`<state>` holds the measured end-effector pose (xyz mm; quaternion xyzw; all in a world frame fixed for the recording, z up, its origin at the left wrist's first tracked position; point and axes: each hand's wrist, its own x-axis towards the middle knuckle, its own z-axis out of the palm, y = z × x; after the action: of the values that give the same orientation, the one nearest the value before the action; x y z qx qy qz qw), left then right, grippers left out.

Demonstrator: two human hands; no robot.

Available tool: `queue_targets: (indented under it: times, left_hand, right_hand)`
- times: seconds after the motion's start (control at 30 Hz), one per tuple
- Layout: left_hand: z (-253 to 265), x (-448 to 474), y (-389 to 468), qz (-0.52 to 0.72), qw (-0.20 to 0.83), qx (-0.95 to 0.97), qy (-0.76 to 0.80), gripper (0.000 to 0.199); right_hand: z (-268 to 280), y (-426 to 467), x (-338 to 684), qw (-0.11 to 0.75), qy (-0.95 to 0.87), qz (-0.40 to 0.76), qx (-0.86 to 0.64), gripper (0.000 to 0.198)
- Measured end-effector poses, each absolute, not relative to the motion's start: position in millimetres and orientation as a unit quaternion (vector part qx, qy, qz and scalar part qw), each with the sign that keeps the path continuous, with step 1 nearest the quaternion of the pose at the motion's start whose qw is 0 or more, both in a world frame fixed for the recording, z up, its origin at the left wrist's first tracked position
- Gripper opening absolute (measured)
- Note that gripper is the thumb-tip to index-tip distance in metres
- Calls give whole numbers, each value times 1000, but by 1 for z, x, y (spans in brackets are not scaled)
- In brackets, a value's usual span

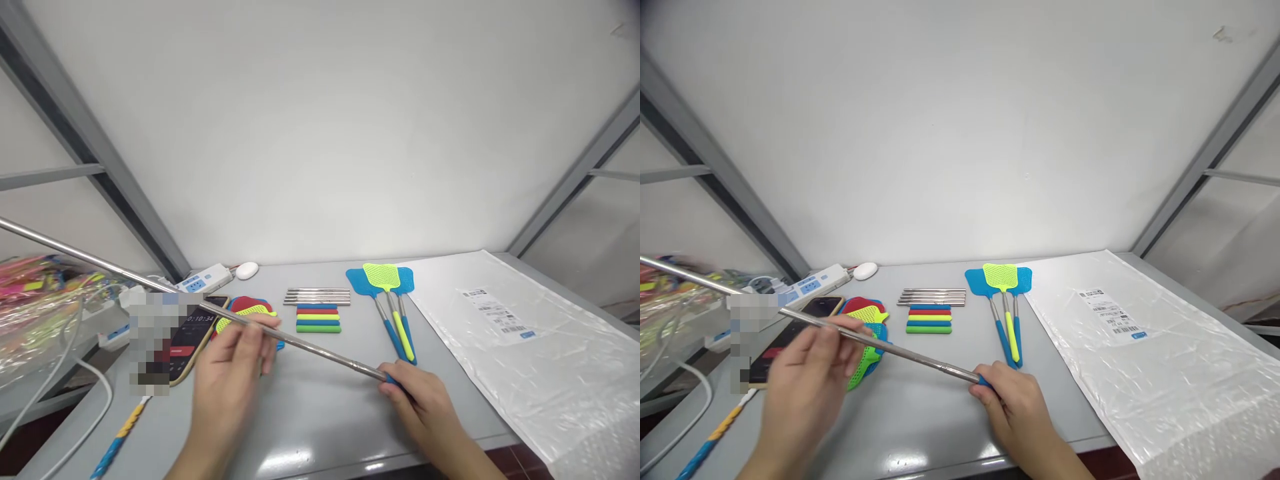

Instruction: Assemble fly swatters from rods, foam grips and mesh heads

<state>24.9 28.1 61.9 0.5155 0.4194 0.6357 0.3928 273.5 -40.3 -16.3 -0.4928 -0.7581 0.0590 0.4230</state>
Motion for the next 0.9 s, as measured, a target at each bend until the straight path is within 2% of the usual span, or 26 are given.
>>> queue_targets:
  times: [0.1,0.33,0.57,0.8,0.9]
  left_hand:
    - [64,14,33,631,434,508,394,23]
    - [47,25,35,610,441,513,412,23]
    - [57,52,24,640,430,498,396,27]
    - [53,59,21,637,466,479,386,26]
    - [39,76,10,588,489,518,383,27]
  right_hand:
    - [-16,-39,275,423,-757,70,-493,16]
    - [-23,-38,276,420,-752,49,-506,13]
    - [-25,-39,280,438,-732,22,-522,15]
    - [-26,-40,282,450,-726,5,-520,15]
    - [-25,-41,278,454,-729,13,-512,16]
